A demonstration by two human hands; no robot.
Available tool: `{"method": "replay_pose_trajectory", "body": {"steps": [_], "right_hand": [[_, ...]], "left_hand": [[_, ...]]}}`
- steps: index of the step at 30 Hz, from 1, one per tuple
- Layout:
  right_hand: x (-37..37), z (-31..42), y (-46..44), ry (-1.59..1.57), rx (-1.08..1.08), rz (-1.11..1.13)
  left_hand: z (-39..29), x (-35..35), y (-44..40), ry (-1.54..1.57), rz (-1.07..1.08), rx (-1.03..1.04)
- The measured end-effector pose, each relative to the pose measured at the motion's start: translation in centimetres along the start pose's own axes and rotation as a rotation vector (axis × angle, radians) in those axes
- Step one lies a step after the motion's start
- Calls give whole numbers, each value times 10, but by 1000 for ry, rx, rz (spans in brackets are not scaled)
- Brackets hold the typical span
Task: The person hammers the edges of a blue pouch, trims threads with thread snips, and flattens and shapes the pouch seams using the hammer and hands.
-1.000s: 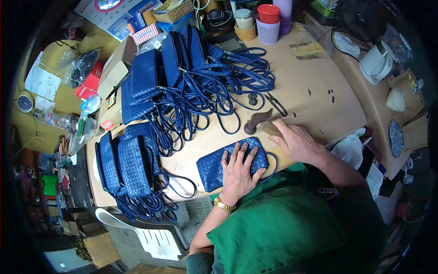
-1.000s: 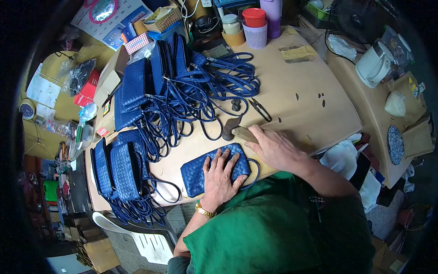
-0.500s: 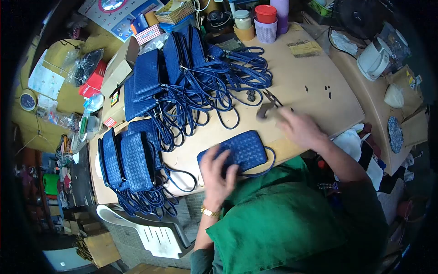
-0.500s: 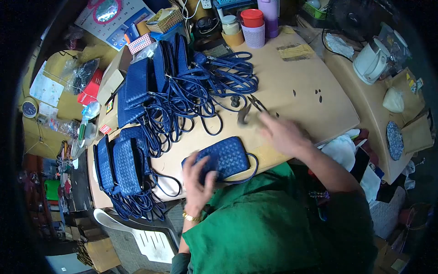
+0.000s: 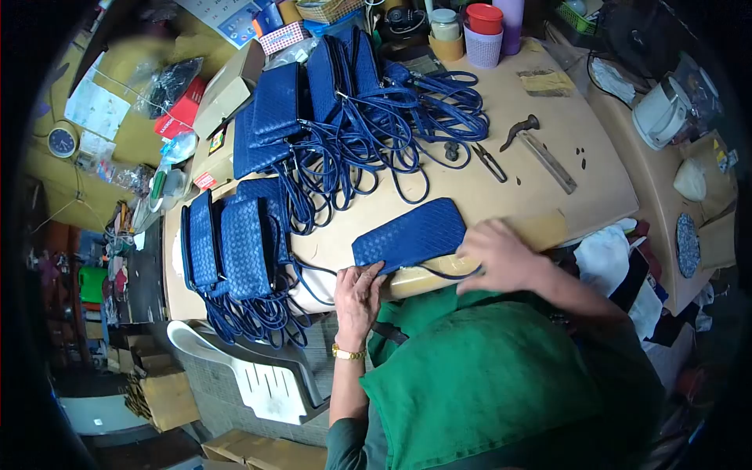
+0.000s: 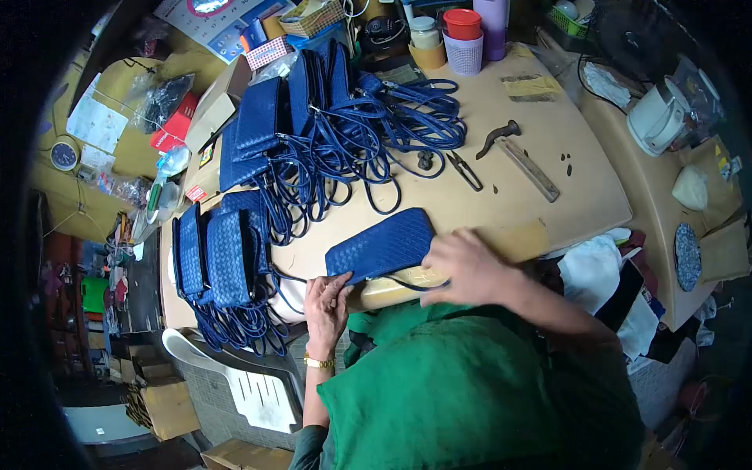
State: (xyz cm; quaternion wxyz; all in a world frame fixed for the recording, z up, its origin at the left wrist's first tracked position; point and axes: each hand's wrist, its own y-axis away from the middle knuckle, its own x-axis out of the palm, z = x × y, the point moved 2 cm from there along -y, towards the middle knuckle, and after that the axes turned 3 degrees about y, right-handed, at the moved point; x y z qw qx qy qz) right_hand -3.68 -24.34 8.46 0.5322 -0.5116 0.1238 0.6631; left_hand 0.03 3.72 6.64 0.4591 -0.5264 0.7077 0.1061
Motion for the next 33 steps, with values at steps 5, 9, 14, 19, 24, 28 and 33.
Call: {"method": "replay_pose_trajectory", "body": {"steps": [5, 9, 14, 19, 24, 28, 33], "right_hand": [[22, -17, 15, 17, 208, 264], [16, 0, 15, 191, -67, 170], [-30, -23, 31, 107, 208, 529], [-42, -9, 20, -218, 32, 369], [-2, 7, 10, 187, 285, 217], [48, 15, 4, 163, 315, 89], [51, 11, 4, -65, 378, 31]], "left_hand": [[-7, 8, -6, -24, -85, 14], [-4, 23, 2, 12, -68, -15], [-7, 28, 8, -33, -54, 43], [-9, 31, 6, -35, -71, 71], [-34, 37, -1, 24, 43, 88], [-39, 43, -10, -14, 46, 186], [-27, 59, 0, -147, 184, 107]]}}
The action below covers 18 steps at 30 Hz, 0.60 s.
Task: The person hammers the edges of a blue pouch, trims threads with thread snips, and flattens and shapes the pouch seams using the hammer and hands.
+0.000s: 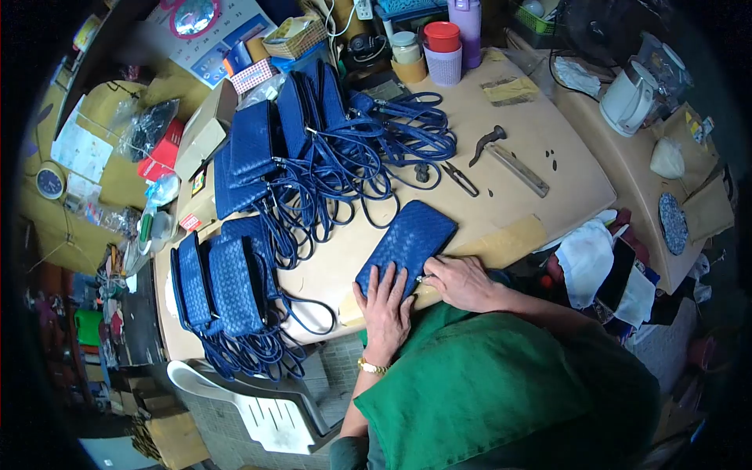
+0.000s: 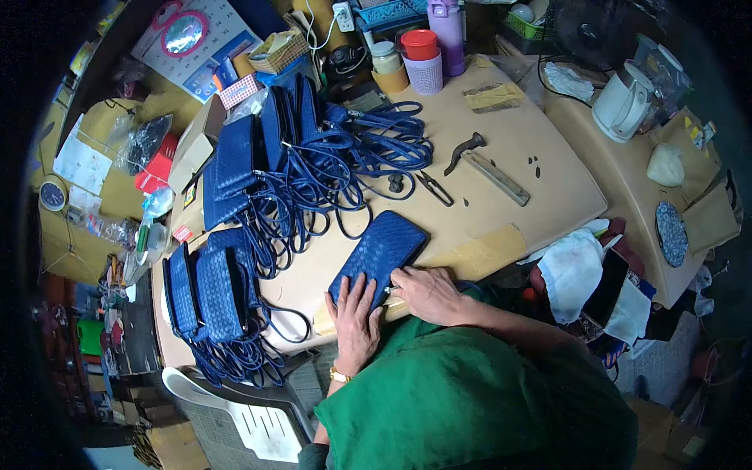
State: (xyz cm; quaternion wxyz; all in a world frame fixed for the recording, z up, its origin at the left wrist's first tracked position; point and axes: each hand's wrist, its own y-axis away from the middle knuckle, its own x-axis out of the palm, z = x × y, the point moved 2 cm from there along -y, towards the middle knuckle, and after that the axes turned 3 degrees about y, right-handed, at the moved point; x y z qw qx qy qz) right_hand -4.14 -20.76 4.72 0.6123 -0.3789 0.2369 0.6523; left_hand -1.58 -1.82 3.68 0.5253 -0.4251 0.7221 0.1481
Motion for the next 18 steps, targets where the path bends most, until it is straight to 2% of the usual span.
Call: {"method": "replay_pose_trajectory", "body": {"steps": [2, 6, 8, 14, 16, 18], "right_hand": [[-11, -4, -1, 11, 3, 4], [-39, -14, -6, 154, -75, -142], [-48, -31, -6, 203, 22, -222], [-40, -51, 4, 248, 37, -173], [-40, -45, 2, 422, -87, -193], [-33, -36, -1, 515, -89, -190]], "left_hand": [[-3, 2, 3, 12, 20, -18], [-7, -5, 4, -48, 10, -62], [-7, -5, 2, -61, 11, -72], [-9, -2, 4, -55, -9, -74], [-10, -7, 0, -58, 3, -56], [-21, -20, -8, -58, 17, -35]]}}
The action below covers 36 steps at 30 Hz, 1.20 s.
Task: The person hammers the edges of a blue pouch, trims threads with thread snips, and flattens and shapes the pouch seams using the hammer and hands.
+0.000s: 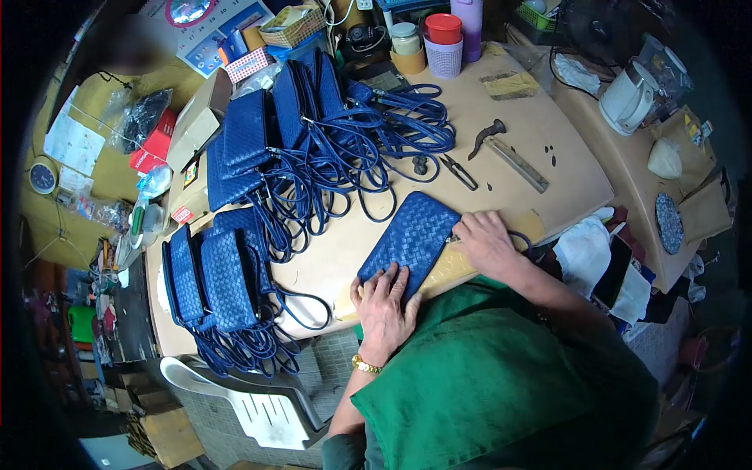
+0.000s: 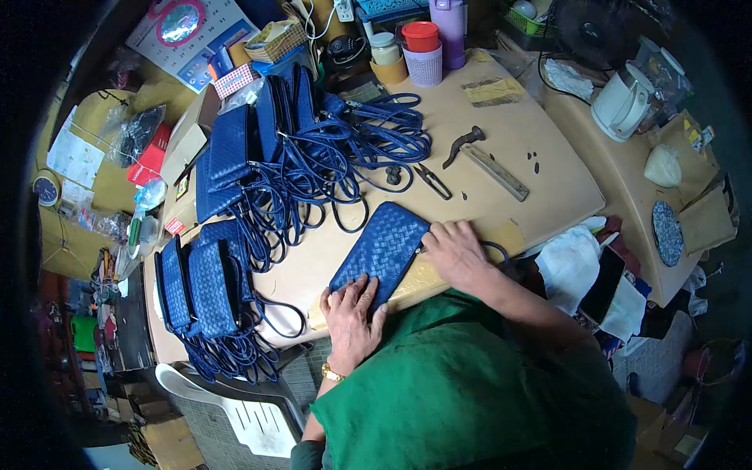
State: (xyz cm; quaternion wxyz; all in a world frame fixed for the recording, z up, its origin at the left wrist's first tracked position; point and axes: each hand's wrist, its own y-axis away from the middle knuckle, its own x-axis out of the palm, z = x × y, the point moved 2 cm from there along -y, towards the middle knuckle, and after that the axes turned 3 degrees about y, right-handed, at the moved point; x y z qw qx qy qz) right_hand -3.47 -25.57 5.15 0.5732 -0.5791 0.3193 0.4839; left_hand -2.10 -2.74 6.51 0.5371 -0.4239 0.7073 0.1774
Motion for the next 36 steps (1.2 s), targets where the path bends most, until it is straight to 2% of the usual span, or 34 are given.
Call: {"method": "replay_pose_trajectory", "body": {"steps": [2, 4, 6, 7, 9, 12, 16, 18, 19, 20, 22, 23, 24, 25, 26, 28, 29, 30, 32, 34, 36], "right_hand": [[4, 4, 0, 96, -10, -11], [10, 8, 0, 103, -73, 54], [10, 14, 1, 91, -51, 70], [12, 15, 2, 51, 15, 228], [4, 13, -4, -94, 155, 480], [6, -36, -6, -164, 220, 398], [-13, -43, -7, -169, 155, 324], [-15, -45, -12, -211, 224, 231], [-15, -42, -19, -209, 214, 228], [-13, -35, -28, -316, 280, 261], [-4, -23, -36, -425, 334, 294], [11, -15, -34, -430, 325, 252], [18, -6, -37, -441, 312, 213], [15, -3, -39, -748, 376, 299], [21, 0, -39, -758, 345, 312], [35, 4, -30, -1296, 409, -75], [38, 3, -27, -1180, 383, -131], [41, 7, -24, -1069, 353, -188], [19, 30, -22, -1348, 679, -5], [28, 28, -19, -1159, 704, -172], [25, 31, -19, -1223, 750, -187]], "left_hand": [[-12, -16, -16, 54, 331, -91], [-11, -7, -26, 137, 345, -70], [-12, 8, -34, 72, 80, 169], [-9, 17, -35, 10, 176, 138], [-8, 26, -33, -32, 187, 139], [-5, 29, -30, -61, 199, 117], [-1, 20, -23, -9, 194, 99], [1, 9, -20, -26, 143, 57], [6, 9, -18, -55, -9, -45], [11, 9, -16, -56, -16, -48], [32, 6, -8, 170, -173, -378], [42, 6, -4, 147, -269, -319], [47, -2, -2, 184, -226, -371], [54, -6, 1, 314, -183, -436], [60, -10, 6, 444, -145, -502], [79, 1, 22, 983, -85, -609], [80, 2, 29, 1164, -82, -646], [63, 12, 30, 1688, -350, -751], [55, 25, 34, 2081, -249, -937], [44, 29, 40, 2395, -45, -586], [19, 18, 30, 2441, 66, -259]]}}
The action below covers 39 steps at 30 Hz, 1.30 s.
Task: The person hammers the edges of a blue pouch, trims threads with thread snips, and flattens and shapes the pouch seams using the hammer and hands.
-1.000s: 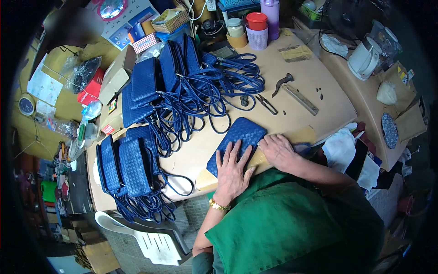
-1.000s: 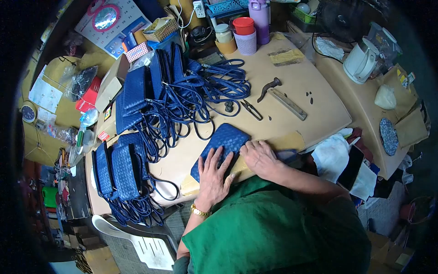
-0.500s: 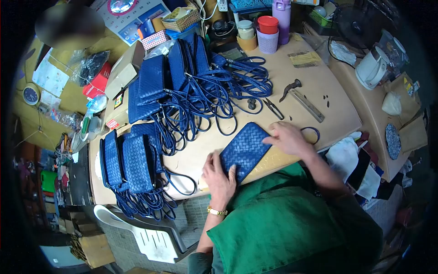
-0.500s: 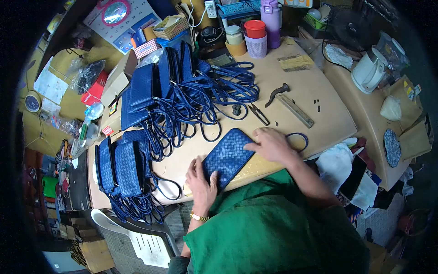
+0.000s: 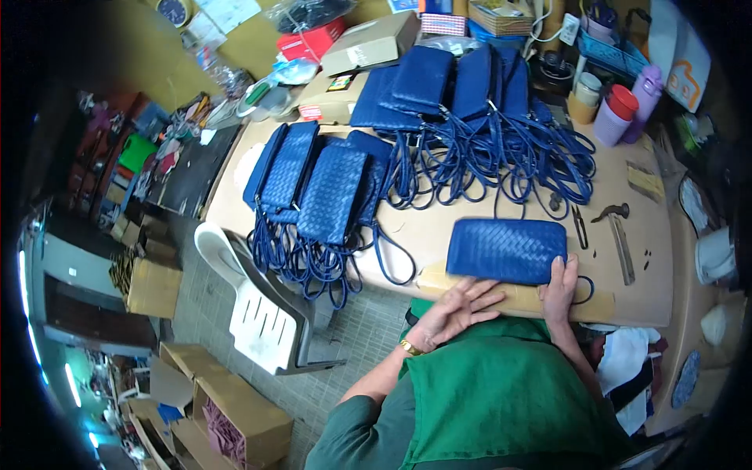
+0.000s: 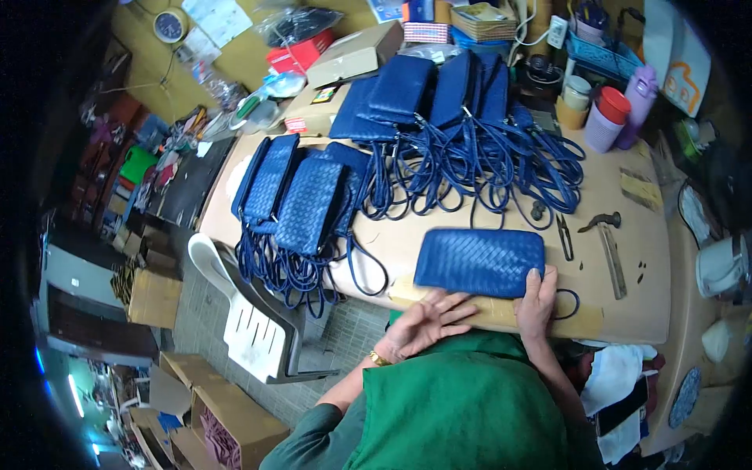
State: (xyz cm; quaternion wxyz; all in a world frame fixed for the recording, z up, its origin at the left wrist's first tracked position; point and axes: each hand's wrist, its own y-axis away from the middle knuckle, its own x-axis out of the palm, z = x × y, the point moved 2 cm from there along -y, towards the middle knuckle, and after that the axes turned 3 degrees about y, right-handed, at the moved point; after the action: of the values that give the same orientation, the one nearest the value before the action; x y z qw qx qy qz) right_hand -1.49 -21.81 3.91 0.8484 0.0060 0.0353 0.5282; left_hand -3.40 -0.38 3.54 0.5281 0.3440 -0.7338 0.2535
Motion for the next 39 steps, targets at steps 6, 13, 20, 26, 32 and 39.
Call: {"method": "replay_pose_trajectory", "body": {"steps": [6, 13, 20, 26, 32, 39], "right_hand": [[8, 25, 13, -61, 50, 385], [22, 40, 17, 423, -149, 885], [-20, 44, -15, 462, -288, 390], [-102, 11, -74, 1170, -546, -320], [-150, -14, -121, 1399, -245, -205], [-89, 48, -49, 771, -299, 107]], "left_hand": [[-12, -20, 4, -111, -368, 88], [-28, 8, -3, -353, -575, 41], [-109, 107, 14, -2007, -494, 472], [-56, 76, -16, -2721, -205, 386], [-15, 9, -19, -2442, -131, 42], [-13, 15, -23, -2510, -161, -63]]}}
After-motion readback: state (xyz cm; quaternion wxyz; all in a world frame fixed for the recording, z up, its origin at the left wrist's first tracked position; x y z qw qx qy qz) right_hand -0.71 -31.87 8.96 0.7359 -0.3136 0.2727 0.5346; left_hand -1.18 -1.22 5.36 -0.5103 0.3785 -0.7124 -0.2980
